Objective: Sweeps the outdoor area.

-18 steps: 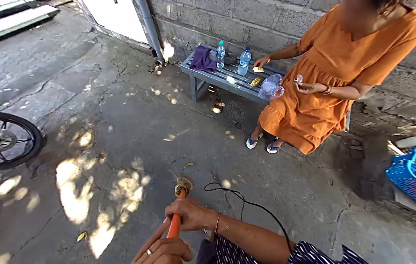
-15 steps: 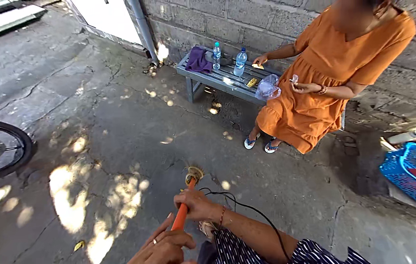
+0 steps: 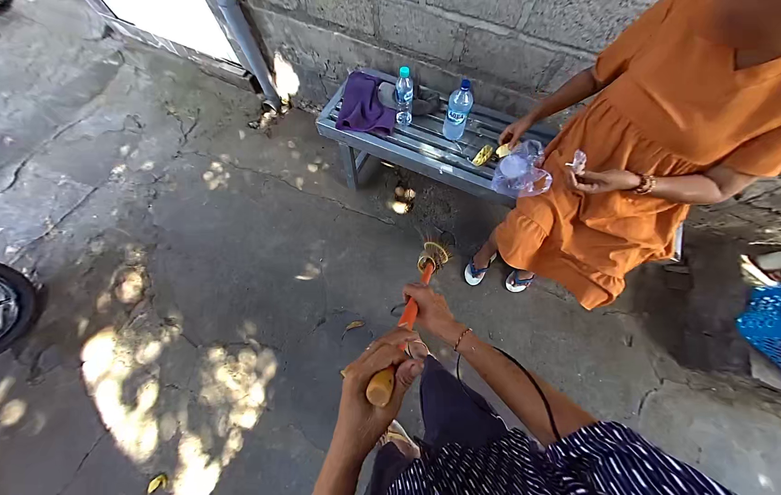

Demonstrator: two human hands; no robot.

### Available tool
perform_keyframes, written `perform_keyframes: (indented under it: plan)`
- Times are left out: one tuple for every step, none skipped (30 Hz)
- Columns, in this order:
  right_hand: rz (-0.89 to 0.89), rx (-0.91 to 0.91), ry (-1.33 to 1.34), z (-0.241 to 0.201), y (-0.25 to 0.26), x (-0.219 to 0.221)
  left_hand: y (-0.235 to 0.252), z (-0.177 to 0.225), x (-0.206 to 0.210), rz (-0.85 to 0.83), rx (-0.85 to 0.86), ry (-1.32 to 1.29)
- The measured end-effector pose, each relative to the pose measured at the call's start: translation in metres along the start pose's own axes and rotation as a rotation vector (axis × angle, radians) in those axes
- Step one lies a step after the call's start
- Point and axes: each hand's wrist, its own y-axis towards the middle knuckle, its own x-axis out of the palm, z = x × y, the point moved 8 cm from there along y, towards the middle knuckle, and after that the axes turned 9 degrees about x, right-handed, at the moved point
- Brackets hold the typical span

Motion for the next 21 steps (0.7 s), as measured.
perform_keyframes:
  plan:
    - [0.013, 0.025, 0.004, 0.011, 0.016, -0.009, 0.013, -0.018, 0.006, 0.006, -0.015, -0.014]
    - [0.024, 0.052, -0.008, 0.025, 0.034, -0.02, 0.026, -0.037, 0.014, 0.009, -0.026, -0.027]
    - [0.03, 0.079, -0.029, 0.039, 0.053, -0.029, 0.038, -0.059, 0.022, 0.009, -0.042, -0.041]
    - [0.022, 0.112, -0.05, 0.054, 0.071, -0.035, 0.047, -0.08, 0.031, 0.007, -0.059, -0.058]
    - [0.007, 0.143, -0.067, 0.069, 0.087, -0.038, 0.055, -0.099, 0.039, 0.002, -0.07, -0.072]
    - [-0.024, 0.173, -0.091, 0.079, 0.103, -0.039, 0.063, -0.116, 0.045, 0.005, -0.08, -0.086]
    - [-0.06, 0.18, -0.108, 0.083, 0.116, -0.04, 0.071, -0.125, 0.047, 0.015, -0.086, -0.092]
    - [-0.1, 0.166, -0.12, 0.081, 0.127, -0.04, 0.079, -0.127, 0.044, 0.034, -0.094, -0.076]
    - [-0.159, 0.14, -0.146, 0.073, 0.132, -0.037, 0.083, -0.124, 0.037, 0.046, -0.115, -0.04]
    - [-0.238, 0.101, -0.191, 0.063, 0.135, -0.029, 0.084, -0.117, 0.026, 0.057, -0.141, 0.012]
    - [-0.337, 0.053, -0.25, 0.047, 0.135, -0.02, 0.081, -0.107, 0.011, 0.074, -0.162, 0.063]
    - [-0.444, 0.004, -0.319, 0.025, 0.131, -0.009, 0.077, -0.094, -0.005, 0.098, -0.182, 0.106]
    - [-0.548, -0.052, -0.382, -0.001, 0.123, 0.002, 0.072, -0.076, -0.022, 0.131, -0.201, 0.141]
    - [-0.638, -0.122, -0.417, -0.027, 0.111, 0.015, 0.065, -0.055, -0.037, 0.156, -0.22, 0.175]
    - [-0.705, -0.205, -0.42, -0.053, 0.096, 0.029, 0.06, -0.033, -0.049, 0.167, -0.239, 0.22]
    - [-0.759, -0.289, -0.401, -0.075, 0.082, 0.044, 0.055, -0.013, -0.059, 0.168, -0.253, 0.272]
    - [-0.812, -0.356, -0.366, -0.092, 0.067, 0.061, 0.05, 0.005, -0.064, 0.159, -0.271, 0.332]
    - [-0.861, -0.414, -0.33, -0.104, 0.053, 0.078, 0.045, 0.019, -0.067, 0.135, -0.29, 0.402]
    - [-0.904, -0.47, -0.297, -0.114, 0.041, 0.095, 0.04, 0.03, -0.069, 0.104, -0.305, 0.475]
    - [-0.94, -0.525, -0.28, -0.124, 0.029, 0.111, 0.034, 0.039, -0.07, 0.081, -0.309, 0.535]
    - [-0.975, -0.577, -0.273, -0.135, 0.016, 0.123, 0.027, 0.049, -0.073, 0.077, -0.302, 0.567]
